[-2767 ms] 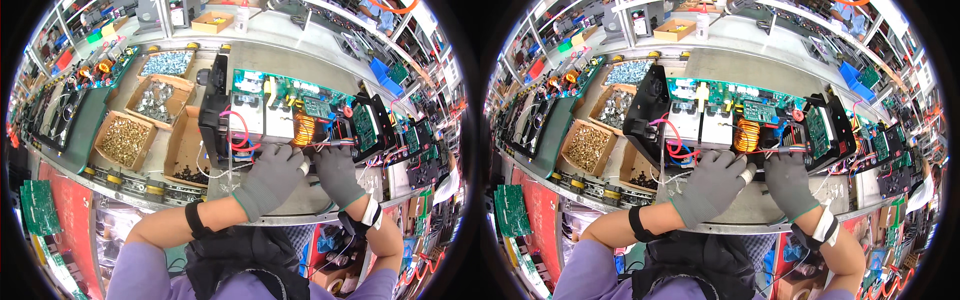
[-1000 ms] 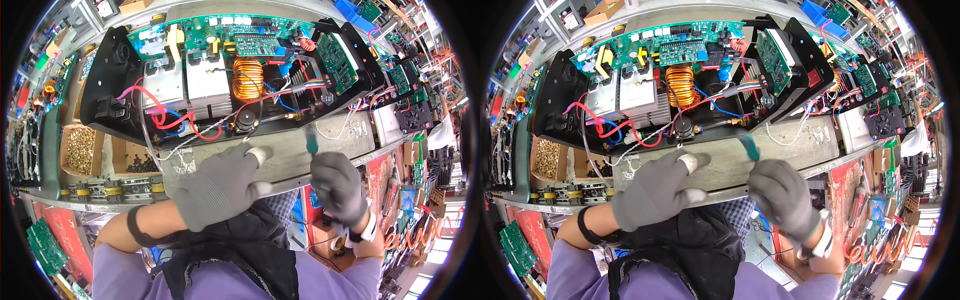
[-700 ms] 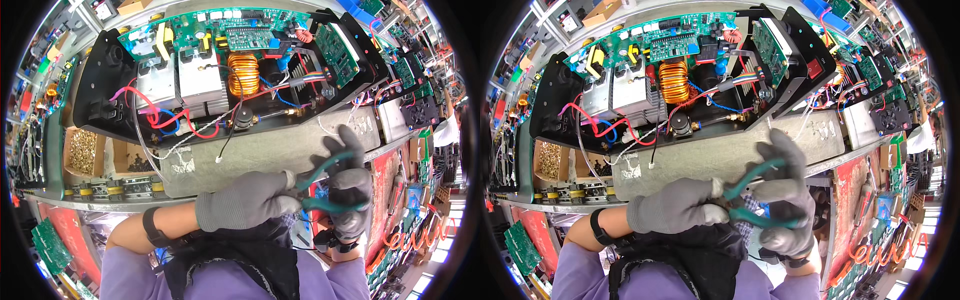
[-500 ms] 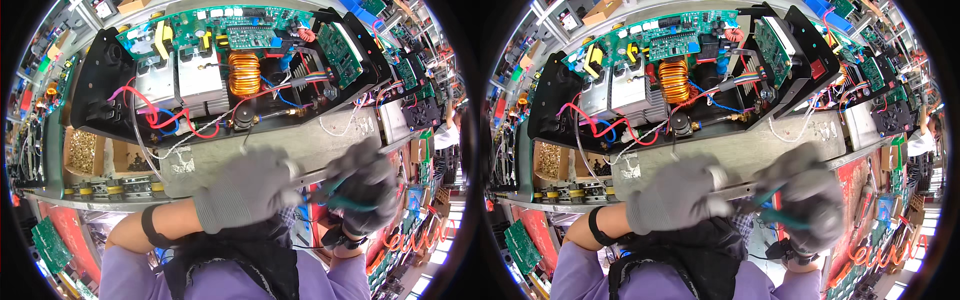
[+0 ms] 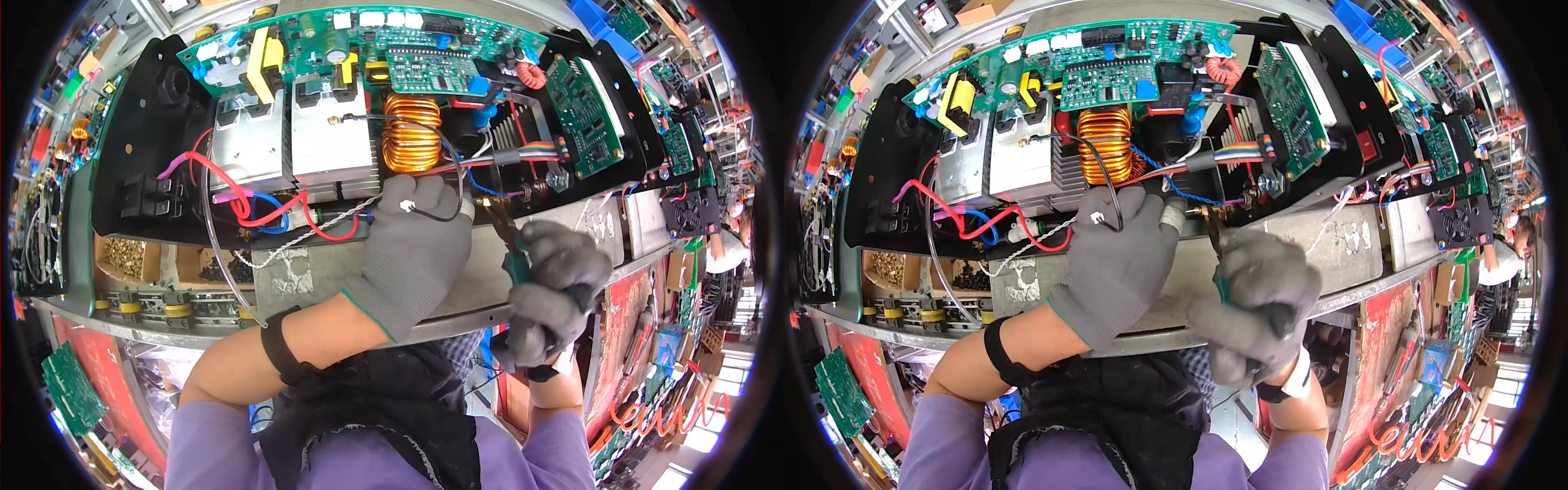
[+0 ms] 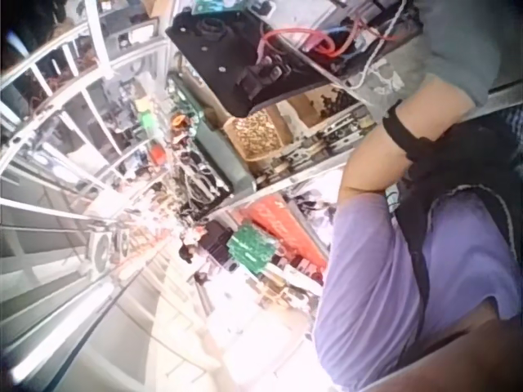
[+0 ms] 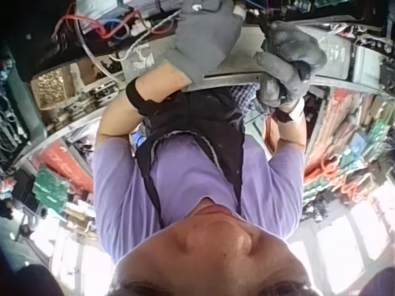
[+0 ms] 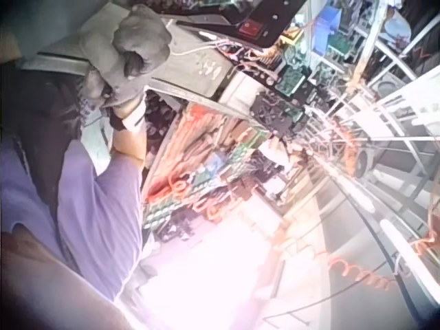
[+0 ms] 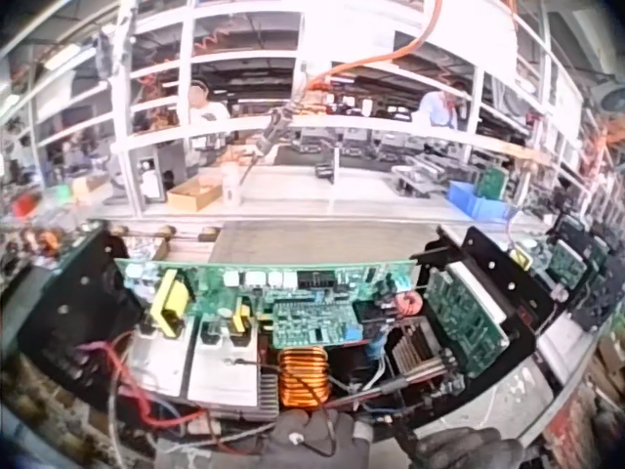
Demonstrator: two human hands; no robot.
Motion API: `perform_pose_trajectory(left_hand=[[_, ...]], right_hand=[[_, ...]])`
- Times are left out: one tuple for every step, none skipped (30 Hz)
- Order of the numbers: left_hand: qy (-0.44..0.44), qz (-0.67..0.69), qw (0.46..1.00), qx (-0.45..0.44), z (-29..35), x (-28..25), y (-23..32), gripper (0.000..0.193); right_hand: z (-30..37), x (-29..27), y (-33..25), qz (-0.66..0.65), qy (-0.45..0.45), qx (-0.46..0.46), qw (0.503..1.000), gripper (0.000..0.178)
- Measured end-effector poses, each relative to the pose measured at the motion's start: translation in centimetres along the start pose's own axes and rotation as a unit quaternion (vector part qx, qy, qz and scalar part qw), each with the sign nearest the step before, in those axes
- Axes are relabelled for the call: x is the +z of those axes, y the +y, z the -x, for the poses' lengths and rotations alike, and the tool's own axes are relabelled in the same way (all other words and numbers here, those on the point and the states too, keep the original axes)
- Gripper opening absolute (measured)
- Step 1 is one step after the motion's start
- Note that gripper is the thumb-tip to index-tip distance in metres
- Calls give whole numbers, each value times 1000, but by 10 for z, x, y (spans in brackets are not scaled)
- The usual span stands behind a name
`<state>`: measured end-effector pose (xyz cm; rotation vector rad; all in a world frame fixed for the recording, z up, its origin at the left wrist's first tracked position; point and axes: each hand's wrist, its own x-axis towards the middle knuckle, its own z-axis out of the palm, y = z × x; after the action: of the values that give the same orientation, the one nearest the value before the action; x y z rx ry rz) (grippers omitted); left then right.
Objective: Assembling and wiring solar power inverter components on a factory assembly line.
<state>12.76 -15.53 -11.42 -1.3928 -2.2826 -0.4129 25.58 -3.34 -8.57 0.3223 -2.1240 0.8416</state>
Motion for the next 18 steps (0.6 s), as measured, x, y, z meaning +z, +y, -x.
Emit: perform_pose_trajectory(left_hand=[[-10,-5,1000,6,-1,-1,-1,21],[-20,-10,1000,14,-1,-2,-2,20],[-21,-11,999,23,-2,-3,-3,18],[-37,-7,999,30,-2,-3,-3,19],[-28,-2,999,27,-1,-3,-4,19],[-21,4,999,27,-1,-2,-4,19],[-16,17,1000,21,0,-1,-3,19],[-9,35,999,19,0,0,-4,16],[25,41,999,1,1,1,-2,15],[46,46,998,-21,0,2,-3,14],[80,45,995,-35,1,2,-1,14],[53,35,998,3,0,3,-3,15],[54,63,996,-17,0,2,-2,13],[56,90,994,-38,1,2,-4,12],[60,118,989,-61,1,2,-5,11],[47,91,994,-25,2,2,-7,10],[33,64,997,8,3,1,-9,10],[20,39,998,38,4,1,-11,9]], right_hand=[[2,1,1,11,-10,-25,1000,16],[3,3,1,7,-43,-50,998,12],[2,5,1,53,-90,-102,989,11],[0,8,-1,43,-110,-91,989,15],[-3,13,-4,25,-104,-79,991,20],[-11,12,-6,17,-113,-51,992,23],[-20,10,-6,17,-102,-31,994,22],[-31,8,-5,19,-81,2,997,21],[-42,4,-4,40,-74,41,996,21],[-52,0,-2,63,-58,93,992,22],[-60,-3,2,23,-46,164,985,23],[-65,-4,5,-6,-38,160,986,24],[-64,-4,4,-1,-41,196,980,24],[-62,-4,5,-7,-31,148,988,24],[-56,-2,4,13,-27,133,991,23],[-48,2,3,58,-6,51,997,23],[-40,5,1,23,6,17,1000,22],[-33,9,-2,30,-23,-6,999,21]])
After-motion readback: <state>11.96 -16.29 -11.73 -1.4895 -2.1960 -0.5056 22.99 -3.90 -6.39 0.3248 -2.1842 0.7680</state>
